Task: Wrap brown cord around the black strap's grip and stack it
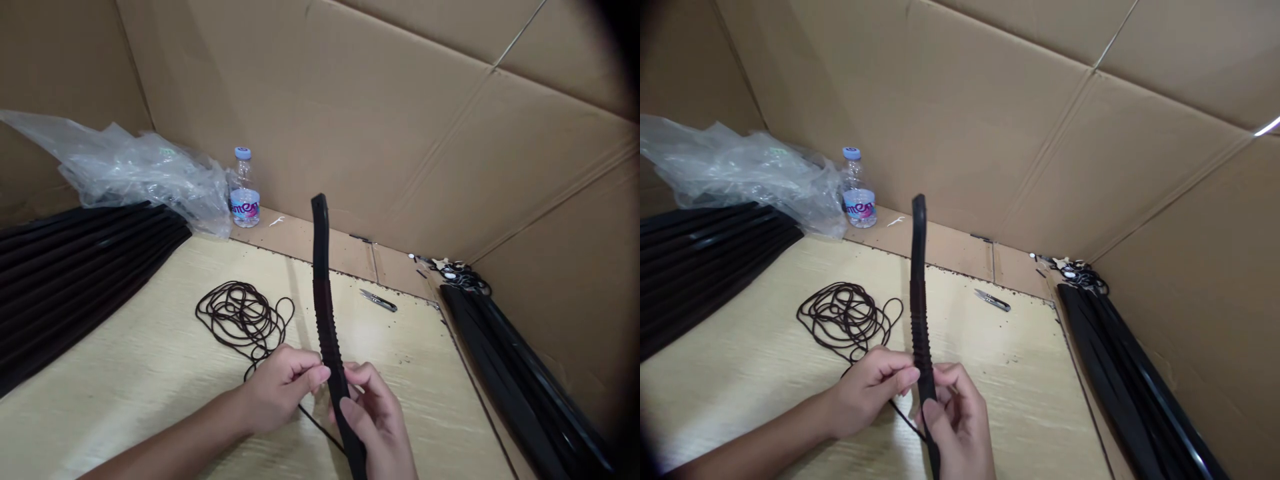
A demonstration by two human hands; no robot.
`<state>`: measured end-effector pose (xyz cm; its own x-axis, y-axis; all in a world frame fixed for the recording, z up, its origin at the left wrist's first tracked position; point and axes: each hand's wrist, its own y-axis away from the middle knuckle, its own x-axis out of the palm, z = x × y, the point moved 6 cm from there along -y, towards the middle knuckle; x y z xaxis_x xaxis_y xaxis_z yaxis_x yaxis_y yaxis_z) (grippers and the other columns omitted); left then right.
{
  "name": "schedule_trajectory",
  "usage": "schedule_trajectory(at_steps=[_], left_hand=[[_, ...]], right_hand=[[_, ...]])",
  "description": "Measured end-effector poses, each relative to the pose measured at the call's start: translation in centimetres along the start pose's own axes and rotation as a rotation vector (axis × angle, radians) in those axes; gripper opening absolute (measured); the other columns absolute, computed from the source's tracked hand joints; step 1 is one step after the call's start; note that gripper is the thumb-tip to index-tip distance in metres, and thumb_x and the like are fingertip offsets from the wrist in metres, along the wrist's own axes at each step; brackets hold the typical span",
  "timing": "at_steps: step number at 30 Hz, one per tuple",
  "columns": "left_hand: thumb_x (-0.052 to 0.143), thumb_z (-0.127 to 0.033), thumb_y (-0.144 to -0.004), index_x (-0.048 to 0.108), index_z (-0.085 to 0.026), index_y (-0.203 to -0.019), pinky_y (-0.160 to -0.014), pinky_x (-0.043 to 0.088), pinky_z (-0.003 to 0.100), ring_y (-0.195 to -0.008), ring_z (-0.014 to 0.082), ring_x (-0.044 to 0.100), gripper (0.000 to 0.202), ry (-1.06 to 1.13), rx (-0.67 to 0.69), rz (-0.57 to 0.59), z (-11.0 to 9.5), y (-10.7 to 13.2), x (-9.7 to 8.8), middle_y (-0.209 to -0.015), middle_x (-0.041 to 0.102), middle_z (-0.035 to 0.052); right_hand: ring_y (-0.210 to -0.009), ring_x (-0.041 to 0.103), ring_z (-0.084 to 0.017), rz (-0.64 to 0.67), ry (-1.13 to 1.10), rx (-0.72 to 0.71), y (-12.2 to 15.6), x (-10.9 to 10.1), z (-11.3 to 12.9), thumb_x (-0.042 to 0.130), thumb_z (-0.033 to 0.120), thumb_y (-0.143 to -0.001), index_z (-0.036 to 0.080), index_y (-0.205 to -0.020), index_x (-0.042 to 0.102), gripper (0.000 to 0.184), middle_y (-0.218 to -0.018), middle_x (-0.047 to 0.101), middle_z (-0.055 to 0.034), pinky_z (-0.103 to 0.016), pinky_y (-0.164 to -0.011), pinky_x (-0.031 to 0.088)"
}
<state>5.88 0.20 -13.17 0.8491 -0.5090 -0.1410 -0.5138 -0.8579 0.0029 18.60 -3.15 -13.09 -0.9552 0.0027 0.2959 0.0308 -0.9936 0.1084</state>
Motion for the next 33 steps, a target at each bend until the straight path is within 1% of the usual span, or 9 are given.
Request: schedule_trajectory(at_steps=[4, 10, 16, 20, 22, 24, 27, 30, 33], left_hand=[[0.051, -0.050, -0.085, 0.051, -0.014, -0.063, -0.049, 0.025, 0.022, -0.053, 0.0094, 0.031, 0.042, 0.026, 0.002, -0.014, 0.3, 0.0, -0.1, -0.056, 0.034, -0.0045], [0.046, -0.049, -0.088, 0.049, -0.015, -0.061, -0.049, 0.025, 0.022, -0.053, 0.0091, 0.034, 0.043, 0.008, 0.021, 0.004, -0.1, 0.0, -0.1, -0.056, 0.035, -0.0044], [0.044, -0.046, -0.089, 0.044, -0.016, -0.057, -0.048, 0.025, 0.021, -0.051, 0.0086, 0.033, 0.044, -0.045, 0.012, 0.006, -0.4, -0.1, -0.1, -0.053, 0.035, -0.0049], [0.044, -0.046, -0.090, 0.051, -0.014, -0.061, -0.051, 0.030, 0.021, -0.053, 0.0095, 0.038, 0.043, 0.028, 0.006, 0.006, -0.2, 0.0, -0.1, -0.056, 0.042, -0.0033], [0.043, -0.045, -0.091, 0.054, -0.013, -0.064, -0.054, 0.034, 0.021, -0.056, 0.0103, 0.044, 0.043, 0.088, 0.013, 0.020, -0.3, 0.0, 0.0, -0.059, 0.048, -0.0012], [0.043, -0.046, -0.091, 0.055, -0.013, -0.065, -0.056, 0.036, 0.021, -0.058, 0.0109, 0.047, 0.044, 0.119, 0.020, 0.037, -0.3, 0.0, 0.2, -0.062, 0.053, 0.0005], [0.049, -0.050, -0.087, 0.058, -0.012, -0.066, -0.054, 0.036, 0.021, -0.056, 0.0105, 0.046, 0.045, 0.131, 0.016, 0.024, 0.0, -0.1, 0.2, -0.060, 0.053, 0.0003], [0.056, -0.054, -0.081, 0.061, -0.011, -0.069, -0.051, 0.033, 0.020, -0.054, 0.0099, 0.042, 0.045, 0.152, -0.004, 0.002, 0.4, 0.0, 0.0, -0.057, 0.050, -0.0016], [0.058, -0.049, -0.081, 0.064, -0.011, -0.074, -0.053, 0.035, 0.021, -0.058, 0.0112, 0.045, 0.040, 0.137, -0.022, -0.002, 0.4, 0.0, 0.0, -0.060, 0.053, -0.0010]], right_hand=[[-0.087, 0.065, -0.021, -0.011, -0.009, 0.001, 0.1, 0.3, 0.0, 0.078, 0.032, -0.070, 0.020, -0.092, 0.067, 0.028, -0.099, 0.069, -0.0091, -0.027, -0.069, 0.053], [-0.089, 0.069, -0.022, 0.017, -0.057, 0.100, 0.0, 0.4, -0.6, 0.083, 0.028, -0.064, 0.019, -0.099, 0.068, 0.039, -0.097, 0.074, -0.0104, -0.033, -0.083, 0.054], [-0.082, 0.070, -0.023, 0.029, 0.094, 0.083, -0.7, 0.2, -0.3, 0.085, 0.027, -0.059, 0.016, -0.088, 0.068, 0.035, -0.087, 0.075, -0.0099, -0.033, -0.077, 0.056], [-0.060, 0.067, -0.020, 0.042, 0.126, 0.087, -0.3, 0.3, -0.3, 0.081, 0.034, -0.066, 0.016, -0.098, 0.062, 0.041, -0.079, 0.072, -0.0082, -0.030, -0.053, 0.057], [-0.044, 0.061, -0.015, 0.046, 0.105, 0.129, 0.0, 0.2, -0.8, 0.074, 0.041, -0.073, 0.017, -0.104, 0.057, 0.042, -0.075, 0.070, -0.0063, -0.024, -0.037, 0.049], [-0.039, 0.054, -0.011, 0.054, 0.090, 0.142, 0.2, 0.2, -1.0, 0.066, 0.047, -0.079, 0.018, -0.102, 0.058, 0.037, -0.074, 0.069, -0.0064, -0.019, -0.032, 0.039], [-0.042, 0.048, -0.008, 0.028, 0.089, 0.106, 0.3, 0.1, -0.9, 0.064, 0.049, -0.081, 0.016, -0.102, 0.063, 0.039, -0.070, 0.066, -0.0047, -0.017, -0.034, 0.032], [-0.049, 0.051, -0.010, -0.022, 0.102, 0.071, 0.2, 0.0, -0.5, 0.073, 0.041, -0.075, 0.018, -0.115, 0.062, 0.048, -0.065, 0.063, -0.0005, -0.019, -0.044, 0.040], [-0.060, 0.059, -0.013, 0.052, 0.131, 0.098, -0.3, 0.3, -0.2, 0.079, 0.037, -0.069, 0.016, -0.095, 0.070, 0.035, -0.066, 0.065, -0.0019, -0.023, -0.058, 0.049]])
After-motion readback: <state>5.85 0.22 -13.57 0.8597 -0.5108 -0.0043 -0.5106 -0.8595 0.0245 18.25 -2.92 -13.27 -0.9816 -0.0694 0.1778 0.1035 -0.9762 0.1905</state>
